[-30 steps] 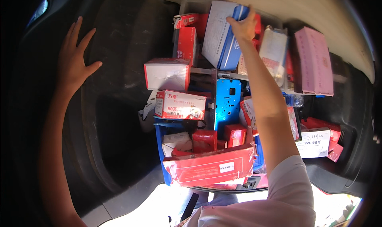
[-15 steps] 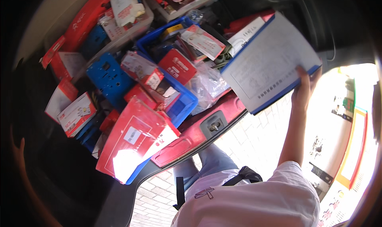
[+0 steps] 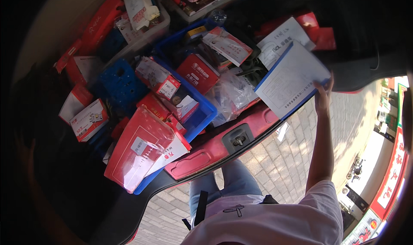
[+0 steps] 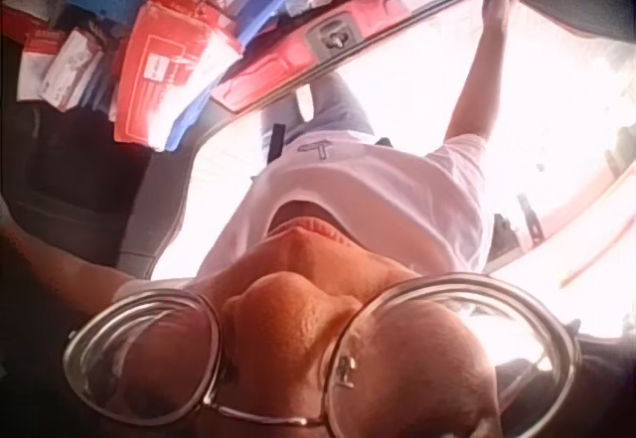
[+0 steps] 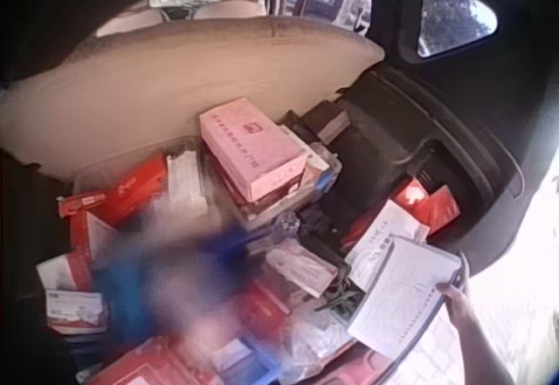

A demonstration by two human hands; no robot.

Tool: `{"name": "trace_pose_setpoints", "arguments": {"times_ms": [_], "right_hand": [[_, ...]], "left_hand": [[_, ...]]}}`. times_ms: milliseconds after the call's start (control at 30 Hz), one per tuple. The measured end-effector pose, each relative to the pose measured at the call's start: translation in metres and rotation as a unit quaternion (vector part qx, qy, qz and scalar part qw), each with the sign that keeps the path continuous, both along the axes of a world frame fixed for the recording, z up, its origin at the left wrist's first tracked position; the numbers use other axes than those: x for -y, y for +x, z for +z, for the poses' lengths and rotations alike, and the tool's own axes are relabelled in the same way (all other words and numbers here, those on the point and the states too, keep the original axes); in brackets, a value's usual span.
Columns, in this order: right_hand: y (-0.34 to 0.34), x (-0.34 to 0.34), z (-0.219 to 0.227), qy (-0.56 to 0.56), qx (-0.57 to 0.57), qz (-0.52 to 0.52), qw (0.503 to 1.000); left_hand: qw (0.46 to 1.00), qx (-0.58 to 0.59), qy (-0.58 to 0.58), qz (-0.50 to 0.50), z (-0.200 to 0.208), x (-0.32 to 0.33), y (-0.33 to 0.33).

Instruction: The person sorts through various small boxes and plastic-wrapped items in the open trunk of a car. They pick up, inspect, and rearrange the items within a blue crate and the trunk space, occasionally moving items from one side to the other.

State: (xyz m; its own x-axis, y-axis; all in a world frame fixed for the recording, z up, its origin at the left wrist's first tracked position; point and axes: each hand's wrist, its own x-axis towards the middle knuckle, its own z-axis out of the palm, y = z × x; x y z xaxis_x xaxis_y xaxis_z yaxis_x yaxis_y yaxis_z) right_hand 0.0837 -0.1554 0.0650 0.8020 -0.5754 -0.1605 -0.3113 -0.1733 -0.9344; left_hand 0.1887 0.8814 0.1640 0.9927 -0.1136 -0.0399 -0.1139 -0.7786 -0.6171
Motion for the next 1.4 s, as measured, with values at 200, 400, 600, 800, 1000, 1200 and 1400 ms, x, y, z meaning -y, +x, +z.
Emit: {"name": "trace_pose_setpoints", "arguments": {"times_ms": [200,400,600,800,1000,1200,1400], "right_hand": [[0.014,0.120,-0.102,-0.115,-0.154,-0.064,0.979],[0.116,-0.071,-0.027,-0.477,0.099,0.161,0.859],[0.293,-0.391,-0.048,-0.334,0.290,0.480,0.758],[0.449,-0.515,-0.128,-0.217,-0.002,0.415,0.884],[0.544,-0.510,-0.232,-0.176,-0.165,0.426,0.872],[0.557,-0.516,-0.232,-0.048,-0.254,0.401,0.879],[0.562,-0.511,-0.241,-0.098,-0.234,0.352,0.901]], "left_hand": [[0.995,-0.018,0.026,0.089,0.021,0.137,0.008],[0.983,0.040,-0.150,0.097,0.018,0.146,-0.006],[0.972,0.046,-0.207,0.102,0.008,0.141,-0.015],[0.971,0.039,-0.216,0.096,0.020,0.143,-0.016],[0.979,0.024,-0.178,0.099,0.018,0.146,-0.007],[0.983,0.026,-0.167,0.079,0.024,0.145,-0.012],[0.987,0.023,-0.148,0.064,0.018,0.138,-0.007]]}}
